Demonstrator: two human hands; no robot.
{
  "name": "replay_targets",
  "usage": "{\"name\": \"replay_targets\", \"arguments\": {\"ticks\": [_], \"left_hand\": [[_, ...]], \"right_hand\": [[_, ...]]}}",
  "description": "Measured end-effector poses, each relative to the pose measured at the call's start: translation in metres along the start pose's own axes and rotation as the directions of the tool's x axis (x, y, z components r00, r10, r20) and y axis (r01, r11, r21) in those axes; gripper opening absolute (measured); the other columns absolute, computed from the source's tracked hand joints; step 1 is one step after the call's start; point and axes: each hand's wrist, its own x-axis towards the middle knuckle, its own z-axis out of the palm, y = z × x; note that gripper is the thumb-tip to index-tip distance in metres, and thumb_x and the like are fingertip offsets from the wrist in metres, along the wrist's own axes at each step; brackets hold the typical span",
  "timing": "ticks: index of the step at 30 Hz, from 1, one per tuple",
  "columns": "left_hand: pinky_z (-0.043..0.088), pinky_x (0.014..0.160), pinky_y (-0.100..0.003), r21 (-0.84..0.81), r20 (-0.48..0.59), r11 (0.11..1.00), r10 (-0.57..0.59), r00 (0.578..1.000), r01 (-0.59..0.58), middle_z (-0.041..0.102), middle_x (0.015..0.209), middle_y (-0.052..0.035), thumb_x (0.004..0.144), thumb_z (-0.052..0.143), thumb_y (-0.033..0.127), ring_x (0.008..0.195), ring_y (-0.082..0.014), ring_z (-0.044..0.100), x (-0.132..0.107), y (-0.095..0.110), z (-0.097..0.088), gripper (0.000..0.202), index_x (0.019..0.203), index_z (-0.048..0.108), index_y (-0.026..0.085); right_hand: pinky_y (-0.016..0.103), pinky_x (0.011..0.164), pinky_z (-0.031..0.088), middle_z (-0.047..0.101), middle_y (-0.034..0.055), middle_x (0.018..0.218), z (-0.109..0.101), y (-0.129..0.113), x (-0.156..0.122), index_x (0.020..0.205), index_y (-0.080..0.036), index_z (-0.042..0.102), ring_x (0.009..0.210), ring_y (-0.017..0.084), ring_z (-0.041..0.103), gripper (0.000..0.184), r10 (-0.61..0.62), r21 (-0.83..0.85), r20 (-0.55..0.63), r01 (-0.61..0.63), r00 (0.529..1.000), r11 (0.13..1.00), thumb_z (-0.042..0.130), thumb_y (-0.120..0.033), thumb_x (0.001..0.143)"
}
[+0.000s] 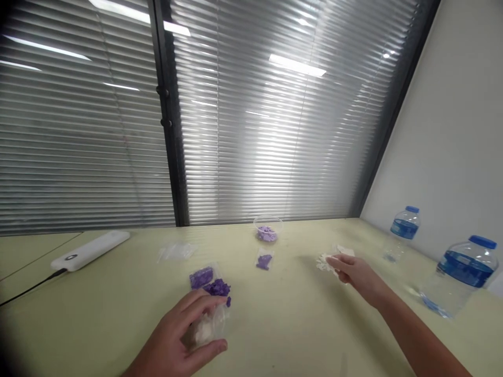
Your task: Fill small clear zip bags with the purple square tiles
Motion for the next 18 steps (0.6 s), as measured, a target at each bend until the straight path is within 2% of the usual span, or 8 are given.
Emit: {"name": "replay_targets", "arguments": {"ticks": [2,4,6,9,12,15,18], "left_hand": [[0.060,0.082,-0.029,0.016,0.006,1.000,0.009,1.000,-0.009,0.072,0.111,-0.0038,0.081,0.086,0.034,0.099,-0.0237,0.072,0.000,-0.001,0.001,0.047,0.124,0.069,0.031],[0.060,0.079,-0.029,0.015,0.013,1.000,0.002,1.000,-0.002,0.072,0.104,-0.0026,0.080,0.086,0.033,0.093,-0.0229,0.072,0.001,-0.001,0.001,0.045,0.121,0.068,0.029],[0.058,0.076,-0.029,0.005,0.027,1.000,-0.004,1.000,0.004,0.071,0.098,-0.0010,0.078,0.086,0.031,0.087,-0.0220,0.071,0.002,0.000,0.001,0.045,0.118,0.068,0.028],[0.055,0.073,-0.029,-0.003,0.035,1.000,0.002,0.999,-0.002,0.069,0.094,0.0001,0.075,0.086,0.029,0.083,-0.0216,0.069,0.002,0.002,0.001,0.046,0.116,0.066,0.027],[0.053,0.072,-0.028,-0.008,0.056,1.000,-0.009,0.998,0.009,0.068,0.093,-0.0001,0.074,0.085,0.028,0.083,-0.0219,0.068,0.002,0.002,0.001,0.045,0.114,0.066,0.027],[0.052,0.075,-0.029,-0.021,0.089,0.999,-0.029,0.996,0.031,0.069,0.097,-0.0005,0.072,0.084,0.027,0.086,-0.0227,0.068,0.002,0.002,0.003,0.045,0.113,0.066,0.027],[0.051,0.077,-0.030,-0.034,0.111,0.999,-0.039,0.993,0.043,0.071,0.102,-0.0011,0.072,0.085,0.030,0.090,-0.0236,0.068,0.001,0.000,0.005,0.048,0.116,0.066,0.027]], "right_hand": [[0.029,0.057,0.040,0.051,-0.0001,0.067,0.023,-0.023,-0.021,0.073,-0.020,0.063,0.061,0.015,0.044,0.054,0.051,0.214,0.192,-0.093,0.980,0.972,0.077,-0.073,0.075],[0.027,0.057,0.038,0.050,-0.0012,0.071,0.052,-0.047,-0.043,0.076,-0.020,0.063,0.061,0.013,0.043,0.052,0.066,0.344,0.307,-0.175,0.950,0.922,0.083,-0.068,0.074],[0.024,0.056,0.034,0.049,-0.0028,0.071,0.082,-0.069,-0.063,0.078,-0.018,0.065,0.060,0.010,0.041,0.049,0.066,0.421,0.438,-0.270,0.897,0.866,0.088,-0.061,0.073],[0.022,0.055,0.031,0.052,-0.0037,0.065,0.125,-0.097,-0.087,0.077,-0.015,0.066,0.056,0.007,0.042,0.045,0.050,0.458,0.610,-0.404,0.791,0.792,0.094,-0.050,0.071],[0.021,0.053,0.030,0.053,-0.0038,0.061,0.157,-0.114,-0.101,0.076,-0.013,0.069,0.052,0.006,0.042,0.043,0.023,0.468,0.702,-0.485,0.712,0.739,0.097,-0.045,0.069],[0.021,0.053,0.031,0.056,-0.0030,0.062,0.176,-0.114,-0.107,0.078,-0.013,0.072,0.050,0.005,0.043,0.042,-0.008,0.495,0.728,-0.517,0.686,0.698,0.098,-0.045,0.069],[0.020,0.055,0.032,0.057,-0.0028,0.064,0.184,-0.105,-0.109,0.082,-0.012,0.075,0.051,0.005,0.045,0.040,-0.019,0.487,0.747,-0.526,0.665,0.697,0.096,-0.045,0.072]]}}
